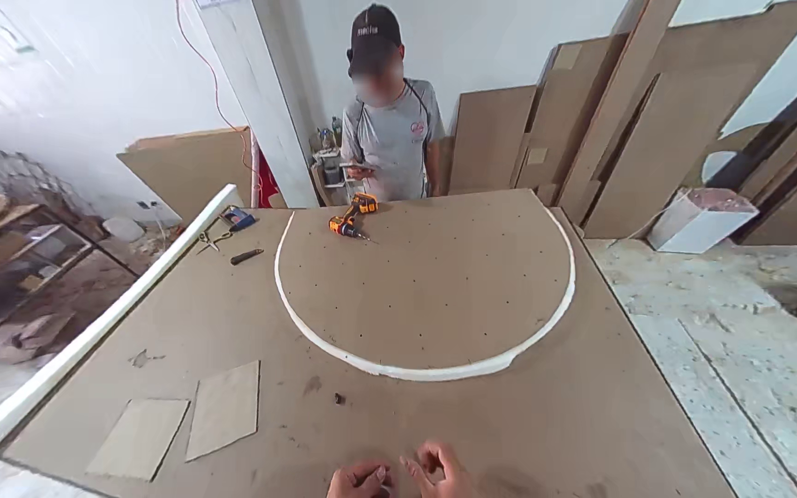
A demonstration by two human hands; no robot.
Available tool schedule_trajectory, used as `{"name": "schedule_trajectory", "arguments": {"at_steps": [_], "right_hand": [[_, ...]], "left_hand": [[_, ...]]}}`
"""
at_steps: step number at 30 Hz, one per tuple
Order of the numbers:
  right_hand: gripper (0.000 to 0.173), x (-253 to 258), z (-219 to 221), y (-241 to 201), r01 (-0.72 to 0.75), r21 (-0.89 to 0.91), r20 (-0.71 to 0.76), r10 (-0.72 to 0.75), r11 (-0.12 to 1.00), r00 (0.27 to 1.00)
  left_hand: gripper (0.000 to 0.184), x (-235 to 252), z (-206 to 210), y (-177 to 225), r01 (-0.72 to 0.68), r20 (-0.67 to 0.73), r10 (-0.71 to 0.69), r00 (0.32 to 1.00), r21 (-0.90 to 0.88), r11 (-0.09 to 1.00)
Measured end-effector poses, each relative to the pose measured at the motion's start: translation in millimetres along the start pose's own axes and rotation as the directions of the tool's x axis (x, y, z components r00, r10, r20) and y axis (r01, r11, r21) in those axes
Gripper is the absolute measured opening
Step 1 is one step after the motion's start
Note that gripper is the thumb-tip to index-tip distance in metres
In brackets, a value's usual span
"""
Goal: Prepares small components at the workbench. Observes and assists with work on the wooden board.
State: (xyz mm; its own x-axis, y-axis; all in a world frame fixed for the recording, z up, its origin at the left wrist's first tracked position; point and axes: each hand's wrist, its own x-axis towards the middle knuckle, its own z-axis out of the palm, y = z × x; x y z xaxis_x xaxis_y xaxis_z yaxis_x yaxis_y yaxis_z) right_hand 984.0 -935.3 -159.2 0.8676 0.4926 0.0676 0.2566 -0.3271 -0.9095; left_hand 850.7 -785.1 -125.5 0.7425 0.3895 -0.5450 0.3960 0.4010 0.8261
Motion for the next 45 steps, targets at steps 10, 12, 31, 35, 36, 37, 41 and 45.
{"name": "schedule_trajectory", "arguments": {"at_steps": [10, 12, 31, 35, 36, 37, 41, 45], "right_hand": [[0.021, -7, 5, 9, 0.042, -0.113, -0.046, -0.048, 0.993, 0.998], [0.029, -8, 5, 4, -0.002, -0.095, -0.081, -0.006, 0.995, 0.997], [0.024, -7, 8, 10, 0.051, 0.146, 0.025, -0.055, 0.988, 0.998], [0.023, -6, 5, 9, 0.048, 0.15, 0.003, -0.049, 0.988, 0.999], [0.024, -4, 5, 9, 0.056, 0.154, -0.008, -0.055, 0.986, 0.998], [0.025, -3, 4, 10, 0.063, 0.151, -0.013, -0.062, 0.986, 0.998], [0.025, -4, 1, 12, 0.076, 0.118, -0.013, -0.075, 0.99, 0.997], [0.027, -4, -1, 9, 0.05, 0.094, 0.01, -0.051, 0.994, 0.999]], "left_hand": [[0.027, 3, -6, -16, 0.002, 0.002, -0.002, 1.0, -0.058, 0.998], [0.027, 4, -6, -15, 0.0, -0.006, 0.0, 1.0, -0.051, 0.999], [0.027, 6, -4, -12, 0.005, 0.024, -0.006, 1.0, 0.019, 1.0], [0.027, 5, -2, -13, 0.008, 0.03, -0.008, 1.0, 0.023, 1.0], [0.027, 6, -2, -12, -0.002, 0.033, 0.001, 0.999, 0.028, 1.0], [0.027, 6, -2, -11, -0.004, 0.034, 0.002, 0.999, 0.032, 0.999], [0.027, 5, -1, -13, 0.012, 0.039, -0.013, 0.999, 0.018, 1.0], [0.026, 6, 0, -12, -0.001, 0.044, 0.0, 0.999, 0.017, 1.0]]}}
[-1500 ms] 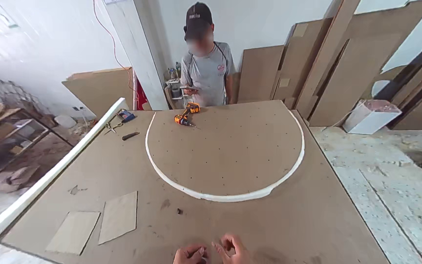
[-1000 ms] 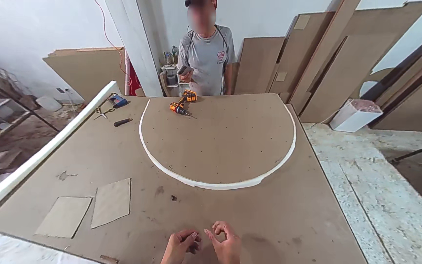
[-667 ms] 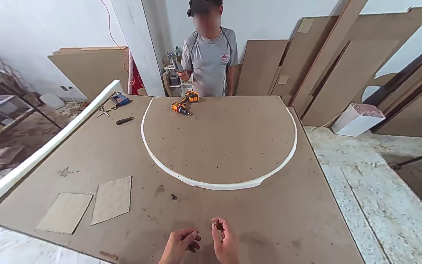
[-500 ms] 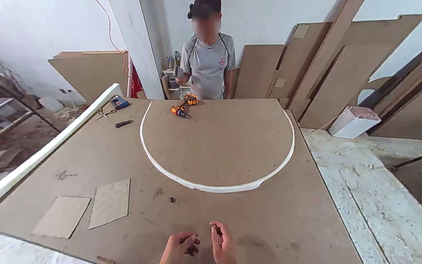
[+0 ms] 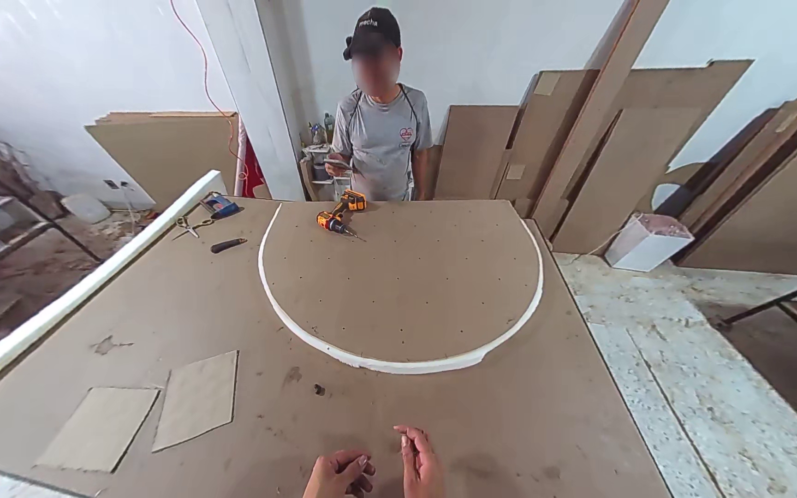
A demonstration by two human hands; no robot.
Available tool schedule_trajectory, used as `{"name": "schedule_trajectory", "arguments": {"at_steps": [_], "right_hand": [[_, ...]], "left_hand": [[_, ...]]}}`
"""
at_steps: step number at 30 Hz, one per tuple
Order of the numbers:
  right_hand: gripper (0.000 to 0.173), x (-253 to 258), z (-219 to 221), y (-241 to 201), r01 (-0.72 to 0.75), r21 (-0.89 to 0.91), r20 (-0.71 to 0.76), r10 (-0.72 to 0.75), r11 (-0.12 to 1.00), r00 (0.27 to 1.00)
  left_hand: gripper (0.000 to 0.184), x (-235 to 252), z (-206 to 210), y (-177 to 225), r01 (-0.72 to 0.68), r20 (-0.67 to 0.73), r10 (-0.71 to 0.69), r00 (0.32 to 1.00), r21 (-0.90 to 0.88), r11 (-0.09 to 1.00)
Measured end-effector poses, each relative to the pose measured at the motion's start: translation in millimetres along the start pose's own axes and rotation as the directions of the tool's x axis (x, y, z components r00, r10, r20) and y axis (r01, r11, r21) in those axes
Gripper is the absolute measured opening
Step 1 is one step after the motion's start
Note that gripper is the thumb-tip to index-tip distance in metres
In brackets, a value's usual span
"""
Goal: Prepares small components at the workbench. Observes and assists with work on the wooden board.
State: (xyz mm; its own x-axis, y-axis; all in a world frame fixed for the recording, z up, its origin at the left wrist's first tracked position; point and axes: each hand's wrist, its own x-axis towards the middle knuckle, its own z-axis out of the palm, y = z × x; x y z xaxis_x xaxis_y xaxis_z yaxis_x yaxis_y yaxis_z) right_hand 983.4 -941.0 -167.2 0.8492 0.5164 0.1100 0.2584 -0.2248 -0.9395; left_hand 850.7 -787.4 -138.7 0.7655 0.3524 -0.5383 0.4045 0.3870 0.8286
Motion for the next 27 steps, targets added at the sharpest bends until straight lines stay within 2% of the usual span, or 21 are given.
{"name": "schedule_trajectory", "arguments": {"at_steps": [5, 9, 12, 22, 27], "right_hand": [[0.024, -2.3, 3.4, -1.6, 0.038, 0.029, -0.018, -0.038, 0.999, 0.999], [0.013, -1.0, 6.1, 3.3, 0.122, 0.092, -0.019, -0.12, 0.988, 0.993], [0.009, -3.7, 4.1, -1.6, 0.08, 0.078, -0.021, -0.078, 0.994, 0.997], [0.019, -6.8, 0.4, -6.7, -0.101, 0.035, -0.004, 0.101, 0.994, 0.995], [0.035, -6.5, 2.6, 0.5, -0.059, 0.154, 0.094, 0.045, 0.986, 0.995]], "left_hand": [[0.026, 0.2, -2.5, -1.6, -0.008, 0.016, 0.008, 1.0, 0.002, 1.0], [0.026, 0.7, -2.9, -2.7, -0.033, 0.009, 0.033, 0.999, -0.017, 0.999], [0.027, -0.5, -2.5, -2.6, -0.043, 0.016, 0.043, 0.999, -0.022, 0.999], [0.027, -1.4, -3.5, -5.7, -0.057, 0.034, 0.057, 0.998, -0.007, 0.998], [0.025, -0.8, -3.3, -7.1, -0.062, 0.028, 0.062, 0.998, -0.021, 0.998]]}}
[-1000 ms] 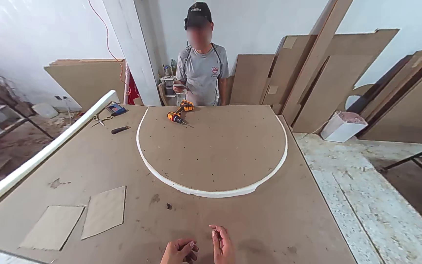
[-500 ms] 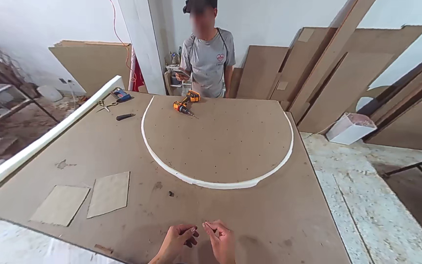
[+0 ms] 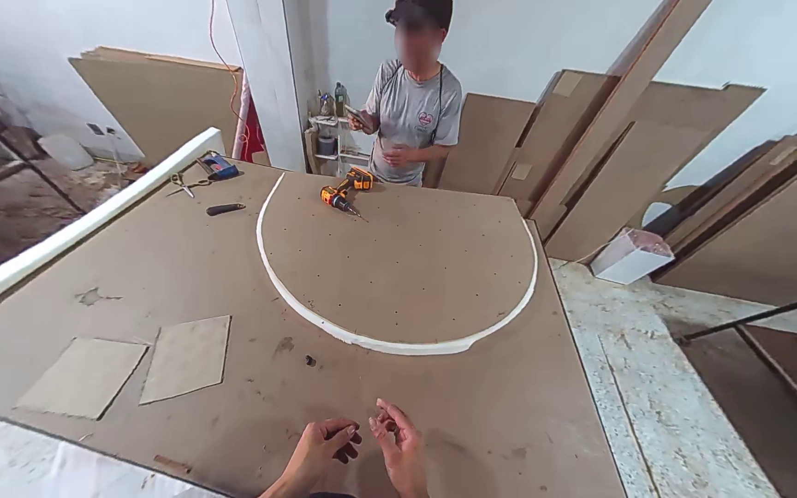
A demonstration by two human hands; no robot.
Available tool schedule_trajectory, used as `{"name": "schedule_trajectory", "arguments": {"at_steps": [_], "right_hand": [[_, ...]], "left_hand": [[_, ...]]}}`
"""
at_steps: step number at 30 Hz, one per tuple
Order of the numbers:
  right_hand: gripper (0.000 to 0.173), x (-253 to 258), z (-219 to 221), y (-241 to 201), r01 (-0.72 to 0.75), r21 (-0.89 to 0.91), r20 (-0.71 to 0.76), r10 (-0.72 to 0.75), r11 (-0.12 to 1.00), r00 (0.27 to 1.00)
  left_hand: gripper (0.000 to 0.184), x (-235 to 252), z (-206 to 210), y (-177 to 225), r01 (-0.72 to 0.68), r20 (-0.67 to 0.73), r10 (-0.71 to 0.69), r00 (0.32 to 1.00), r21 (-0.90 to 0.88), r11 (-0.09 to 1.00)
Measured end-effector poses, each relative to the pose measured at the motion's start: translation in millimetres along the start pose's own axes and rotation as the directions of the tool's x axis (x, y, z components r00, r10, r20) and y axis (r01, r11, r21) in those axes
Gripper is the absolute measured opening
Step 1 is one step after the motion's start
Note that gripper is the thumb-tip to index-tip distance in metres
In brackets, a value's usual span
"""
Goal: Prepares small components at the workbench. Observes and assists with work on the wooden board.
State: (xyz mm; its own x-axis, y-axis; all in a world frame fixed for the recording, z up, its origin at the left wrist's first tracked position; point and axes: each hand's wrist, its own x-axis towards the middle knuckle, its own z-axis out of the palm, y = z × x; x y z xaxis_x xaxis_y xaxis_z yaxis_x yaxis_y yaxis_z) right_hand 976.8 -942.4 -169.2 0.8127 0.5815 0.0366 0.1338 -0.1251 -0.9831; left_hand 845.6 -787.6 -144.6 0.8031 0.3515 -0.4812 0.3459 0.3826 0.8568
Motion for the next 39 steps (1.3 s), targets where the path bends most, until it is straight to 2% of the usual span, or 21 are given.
{"name": "schedule_trajectory", "arguments": {"at_steps": [3, 8, 15, 22, 24, 26, 29, 32, 36, 39], "right_hand": [[0.017, -1, 0, -2, 0.038, -0.038, -0.007, -0.038, 0.999, 0.999], [0.012, -4, 1, -9, -0.003, -0.149, -0.026, -0.001, 0.989, 1.0], [0.015, -6, 0, -8, -0.105, -0.141, -0.033, 0.102, 0.984, 0.994], [0.028, -5, 1, -18, -0.2, -0.107, -0.098, 0.19, 0.974, 0.977], [0.028, -7, 4, -11, -0.153, -0.087, -0.095, 0.145, 0.984, 0.985], [0.033, -8, 4, -2, -0.04, -0.053, -0.009, 0.039, 0.998, 0.999], [0.016, -7, 6, -1, -0.001, -0.079, 0.02, 0.002, 0.997, 1.0], [0.014, -12, 6, -2, -0.038, -0.119, 0.009, 0.04, 0.992, 0.999], [0.012, -13, 3, -6, -0.093, -0.071, -0.03, 0.091, 0.993, 0.995], [0.019, -12, 1, -12, -0.15, -0.02, -0.061, 0.148, 0.989, 0.987]], "left_hand": [[0.025, 0, 0, -1, 0.001, -0.001, -0.001, 1.0, -0.002, 1.0], [0.025, 1, 0, -2, 0.014, -0.017, -0.014, 1.0, -0.005, 1.0], [0.024, 0, 1, -2, 0.019, -0.024, -0.019, 1.0, -0.014, 1.0], [0.026, 0, -1, -3, 0.003, 0.0, -0.003, 1.0, 0.026, 1.0], [0.025, -2, -1, -5, 0.01, -0.002, -0.01, 1.0, 0.017, 1.0], [0.025, -2, -1, -5, 0.007, 0.0, -0.007, 1.0, 0.007, 1.0], [0.026, -1, -1, -5, 0.002, 0.004, -0.002, 1.0, 0.008, 1.0], [0.026, -2, -1, -6, 0.011, 0.003, -0.011, 1.0, 0.011, 1.0], [0.025, -2, -2, -7, 0.016, -0.003, -0.016, 1.0, 0.007, 1.0], [0.026, -1, -1, -7, 0.011, 0.001, -0.011, 1.0, 0.012, 1.0]]}}
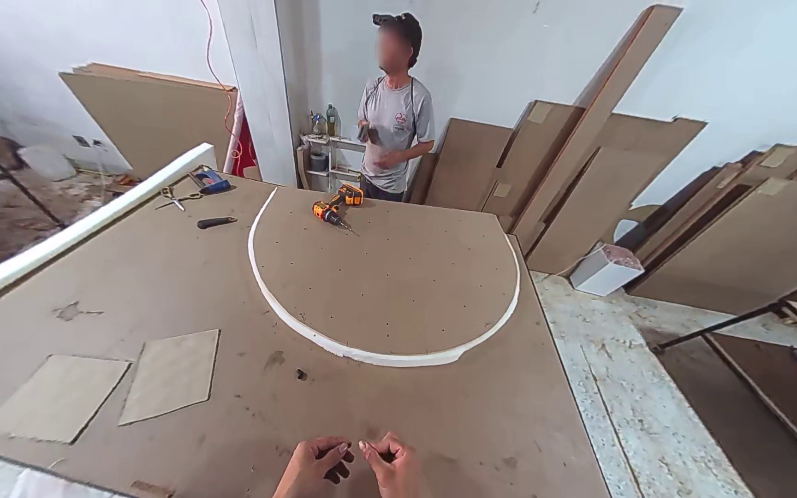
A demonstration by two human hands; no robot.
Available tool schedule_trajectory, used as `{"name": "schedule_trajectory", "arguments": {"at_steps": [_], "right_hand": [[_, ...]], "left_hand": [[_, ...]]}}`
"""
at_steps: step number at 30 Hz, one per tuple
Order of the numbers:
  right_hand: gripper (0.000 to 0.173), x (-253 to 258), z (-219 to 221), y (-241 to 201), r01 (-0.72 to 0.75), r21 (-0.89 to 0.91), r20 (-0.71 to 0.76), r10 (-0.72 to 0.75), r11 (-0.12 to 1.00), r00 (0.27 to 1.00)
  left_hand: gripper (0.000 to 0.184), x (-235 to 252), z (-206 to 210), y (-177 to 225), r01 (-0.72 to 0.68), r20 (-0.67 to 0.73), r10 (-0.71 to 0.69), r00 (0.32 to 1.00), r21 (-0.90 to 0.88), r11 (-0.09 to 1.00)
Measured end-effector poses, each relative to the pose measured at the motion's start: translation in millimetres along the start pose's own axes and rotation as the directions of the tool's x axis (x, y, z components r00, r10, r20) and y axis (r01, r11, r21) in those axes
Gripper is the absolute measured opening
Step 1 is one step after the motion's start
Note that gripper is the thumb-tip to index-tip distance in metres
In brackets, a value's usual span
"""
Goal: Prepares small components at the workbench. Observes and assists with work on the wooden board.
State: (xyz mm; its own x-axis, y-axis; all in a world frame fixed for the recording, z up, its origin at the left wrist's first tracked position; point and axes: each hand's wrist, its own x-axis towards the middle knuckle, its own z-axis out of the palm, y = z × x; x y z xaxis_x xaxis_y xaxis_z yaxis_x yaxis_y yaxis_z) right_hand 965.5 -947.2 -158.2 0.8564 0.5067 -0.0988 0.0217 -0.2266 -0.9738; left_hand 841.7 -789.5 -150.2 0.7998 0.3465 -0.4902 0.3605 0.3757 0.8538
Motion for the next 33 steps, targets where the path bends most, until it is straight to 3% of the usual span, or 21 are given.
{"name": "schedule_trajectory", "arguments": {"at_steps": [4, 8, 11, 15, 22, 25, 27, 30, 33], "right_hand": [[0.03, -1, -1, -4, -0.089, 0.015, -0.03, 0.089, 0.996, 0.996], [0.03, 1, 0, 2, 0.022, 0.049, 0.088, -0.026, 0.999, 0.996], [0.017, -2, 1, 0, 0.031, -0.018, 0.109, -0.028, 0.999, 0.994], [0.016, -6, 2, -5, -0.02, -0.07, 0.088, 0.026, 0.997, 0.996], [0.035, -4, -1, -10, -0.151, 0.045, 0.015, 0.151, 0.987, 0.988], [0.03, -3, 0, -3, -0.087, 0.117, 0.035, 0.084, 0.989, 0.996], [0.036, -1, 0, -4, -0.044, 0.15, 0.12, 0.026, 0.988, 0.992], [0.021, -3, 3, -6, -0.054, 0.149, 0.135, 0.034, 0.987, 0.99], [0.02, -5, 3, -3, -0.071, 0.11, 0.122, 0.057, 0.991, 0.991]], "left_hand": [[0.026, -2, 2, -2, 0.007, 0.003, -0.007, 1.0, -0.014, 1.0], [0.025, -4, 1, 2, -0.005, 0.007, 0.005, 1.0, 0.005, 1.0], [0.026, -5, 2, 2, 0.002, -0.003, -0.002, 1.0, 0.041, 0.999], [0.025, -6, 1, 0, 0.015, -0.009, -0.015, 1.0, 0.023, 1.0], [0.026, -5, -2, -2, 0.006, 0.0, -0.006, 1.0, 0.017, 1.0], [0.025, -4, -1, -5, -0.011, 0.002, 0.011, 1.0, -0.002, 1.0], [0.025, -4, -2, -5, -0.015, 0.001, 0.015, 1.0, -0.011, 1.0], [0.024, -4, -2, -6, 0.002, -0.004, -0.002, 1.0, -0.008, 1.0], [0.024, -4, -1, -5, 0.007, -0.014, -0.007, 1.0, -0.006, 1.0]]}}
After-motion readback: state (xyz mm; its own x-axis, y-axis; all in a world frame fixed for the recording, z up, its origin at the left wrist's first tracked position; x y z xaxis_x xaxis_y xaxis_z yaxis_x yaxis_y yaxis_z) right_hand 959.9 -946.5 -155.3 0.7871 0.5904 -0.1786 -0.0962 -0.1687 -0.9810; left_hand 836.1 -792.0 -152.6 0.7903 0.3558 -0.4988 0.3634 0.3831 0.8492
